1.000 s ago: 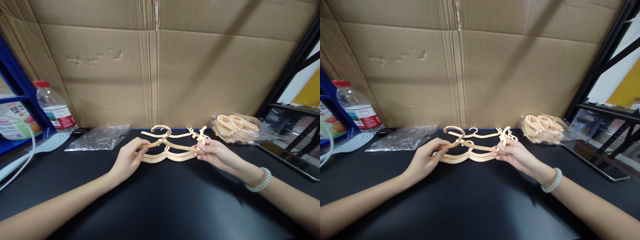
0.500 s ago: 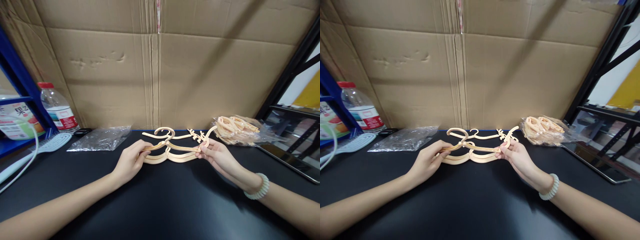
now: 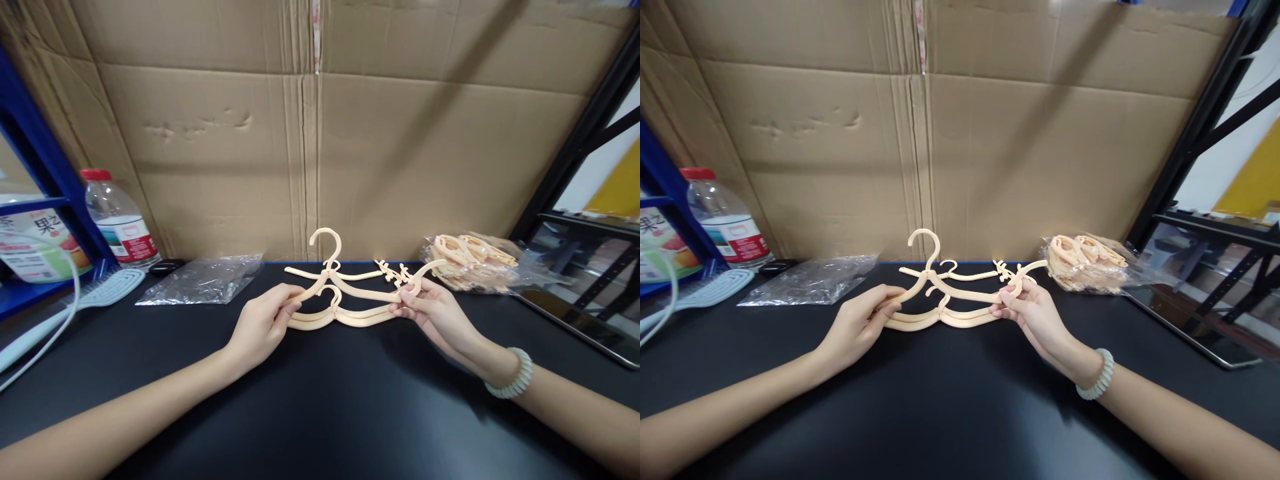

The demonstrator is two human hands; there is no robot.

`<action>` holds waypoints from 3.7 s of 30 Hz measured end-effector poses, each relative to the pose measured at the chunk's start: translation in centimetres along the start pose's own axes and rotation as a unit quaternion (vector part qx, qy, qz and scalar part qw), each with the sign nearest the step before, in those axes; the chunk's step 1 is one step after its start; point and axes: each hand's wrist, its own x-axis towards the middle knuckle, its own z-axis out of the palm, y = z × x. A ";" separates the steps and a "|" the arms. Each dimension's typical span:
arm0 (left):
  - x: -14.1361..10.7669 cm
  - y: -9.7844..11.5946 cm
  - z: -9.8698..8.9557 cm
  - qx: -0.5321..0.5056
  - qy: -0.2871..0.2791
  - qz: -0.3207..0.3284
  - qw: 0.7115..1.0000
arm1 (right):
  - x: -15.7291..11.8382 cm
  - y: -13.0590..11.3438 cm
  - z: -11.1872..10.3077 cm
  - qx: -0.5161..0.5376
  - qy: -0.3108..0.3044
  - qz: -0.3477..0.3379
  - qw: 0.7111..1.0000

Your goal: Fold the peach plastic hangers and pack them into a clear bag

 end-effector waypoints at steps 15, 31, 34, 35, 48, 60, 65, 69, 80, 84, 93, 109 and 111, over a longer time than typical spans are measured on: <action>3.3 0.5 -5.6 0.142 -0.176 0.096 0.969 | 2.6 -2.9 -3.8 -0.022 0.012 -0.037 0.999; 2.1 1.1 -4.8 0.150 -0.322 0.196 0.914 | 3.3 -4.9 -6.7 -0.543 -0.260 -0.019 0.798; 2.1 1.0 -4.6 0.160 -0.326 0.192 0.912 | 3.3 -4.9 -6.6 -0.558 -0.267 -0.026 0.785; 2.1 0.9 -4.5 0.164 -0.326 0.192 0.911 | 3.3 -4.9 -6.5 -0.559 -0.272 -0.034 0.782; 1.7 0.2 -3.8 0.169 -0.273 0.205 0.925 | 3.5 -4.4 -6.8 -0.567 -0.263 -0.081 0.776; 1.4 0.0 -3.4 0.228 -0.245 0.207 0.919 | 3.8 -3.7 -7.3 -0.563 -0.241 -0.071 0.787; 1.2 0.5 -3.0 0.244 -0.233 0.205 0.919 | 3.7 -3.7 -7.2 -0.558 -0.248 -0.081 0.788; 0.7 0.6 -2.2 0.216 -0.198 0.210 0.933 | 3.6 -3.8 -6.9 -0.563 -0.246 -0.088 0.784; 0.1 0.2 -1.5 0.117 -0.097 0.155 0.976 | 3.8 -1.9 -6.1 -0.558 -0.050 -0.177 0.809; 0.1 -0.4 -1.5 0.099 -0.075 0.114 0.986 | 4.1 -1.2 -6.1 -0.520 0.022 -0.141 0.842; 0.2 -1.1 -1.2 0.025 -0.024 -0.029 0.999 | 4.8 -0.1 -7.4 -0.417 0.112 -0.121 0.894; 0.3 -1.0 -1.4 0.004 -0.040 -0.041 0.998 | 4.7 -0.2 -7.2 -0.416 0.121 -0.123 0.893; 0.2 -1.1 -1.4 0.006 -0.046 -0.038 0.998 | 4.7 -0.2 -7.2 -0.419 0.115 -0.124 0.892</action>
